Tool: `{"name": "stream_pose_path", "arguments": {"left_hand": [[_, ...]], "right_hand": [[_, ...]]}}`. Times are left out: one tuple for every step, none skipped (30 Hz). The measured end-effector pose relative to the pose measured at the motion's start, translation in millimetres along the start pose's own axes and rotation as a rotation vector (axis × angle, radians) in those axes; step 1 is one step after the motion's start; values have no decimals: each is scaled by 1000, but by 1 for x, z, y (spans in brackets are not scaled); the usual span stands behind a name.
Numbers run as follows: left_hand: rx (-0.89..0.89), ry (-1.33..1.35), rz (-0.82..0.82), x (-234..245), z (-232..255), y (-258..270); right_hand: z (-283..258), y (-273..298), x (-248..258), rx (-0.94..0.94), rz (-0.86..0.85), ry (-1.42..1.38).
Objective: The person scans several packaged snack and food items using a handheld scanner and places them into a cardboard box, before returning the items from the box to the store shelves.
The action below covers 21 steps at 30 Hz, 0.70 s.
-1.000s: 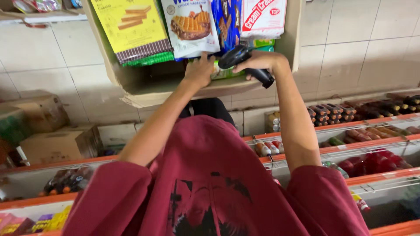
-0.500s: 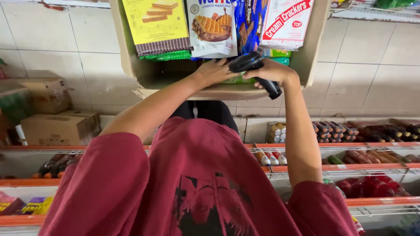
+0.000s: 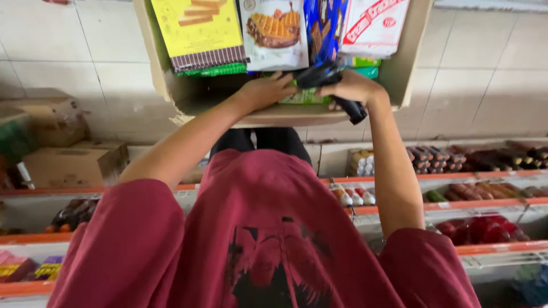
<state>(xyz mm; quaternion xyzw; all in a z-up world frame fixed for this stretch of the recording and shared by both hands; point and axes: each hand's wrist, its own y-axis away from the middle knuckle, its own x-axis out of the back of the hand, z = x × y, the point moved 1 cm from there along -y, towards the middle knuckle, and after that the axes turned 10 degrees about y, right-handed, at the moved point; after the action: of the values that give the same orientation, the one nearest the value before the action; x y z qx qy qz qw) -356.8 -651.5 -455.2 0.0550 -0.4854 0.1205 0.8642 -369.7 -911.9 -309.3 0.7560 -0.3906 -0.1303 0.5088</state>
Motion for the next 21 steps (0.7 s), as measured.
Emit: {"name": "stream_pose_path", "arguments": {"left_hand": [[5,-71,-17,1,-1,0],[5,-140,-27,3,1,-5],[-2,-121,-30,6,8,-6],[43,-8,-93,16,7,-5],[89,105,-156,27,7,-5],[88,108,-161,39,8,-3],[91,201,-133,51,10,0],[94,301,-109,61,15,4],[93,311,-116,71,20,8],[92,357,-75,83,23,13],[92,402,-34,94,28,19],[90,403,-38,105,32,23],[82,431,27,116,38,27],[68,457,92,126,42,30],[61,458,88,135,47,34],[90,422,98,143,52,37],[119,386,109,150,56,40],[113,386,109,158,59,42],[124,390,127,166,61,45],[138,394,146,173,62,47],[134,394,146,179,63,47]], "right_hand": [[-1,0,-6,-11,-11,-11],[-2,1,-7,22,50,-73],[-4,3,-9,54,113,-133],[-9,3,-11,50,115,-136],[-13,6,-14,71,124,-149],[-18,9,-18,92,129,-163],[-22,11,-20,90,127,-167],[-25,17,-20,83,135,-194],[-28,24,-21,76,144,-221],[-32,30,-21,72,137,-224],[-36,38,-21,88,162,-247],[-40,45,-19,105,195,-270],[-43,52,-18,103,195,-275],[-45,60,-17,116,223,-313],[-46,65,-16,129,252,-352],[-48,69,-14,125,260,-356],[-48,72,-13,175,268,-425],[-48,74,-11,228,274,-492],[-47,77,-10,227,280,-493],[-47,78,-7,289,277,-600],[-46,79,-6,352,274,-707]]}}
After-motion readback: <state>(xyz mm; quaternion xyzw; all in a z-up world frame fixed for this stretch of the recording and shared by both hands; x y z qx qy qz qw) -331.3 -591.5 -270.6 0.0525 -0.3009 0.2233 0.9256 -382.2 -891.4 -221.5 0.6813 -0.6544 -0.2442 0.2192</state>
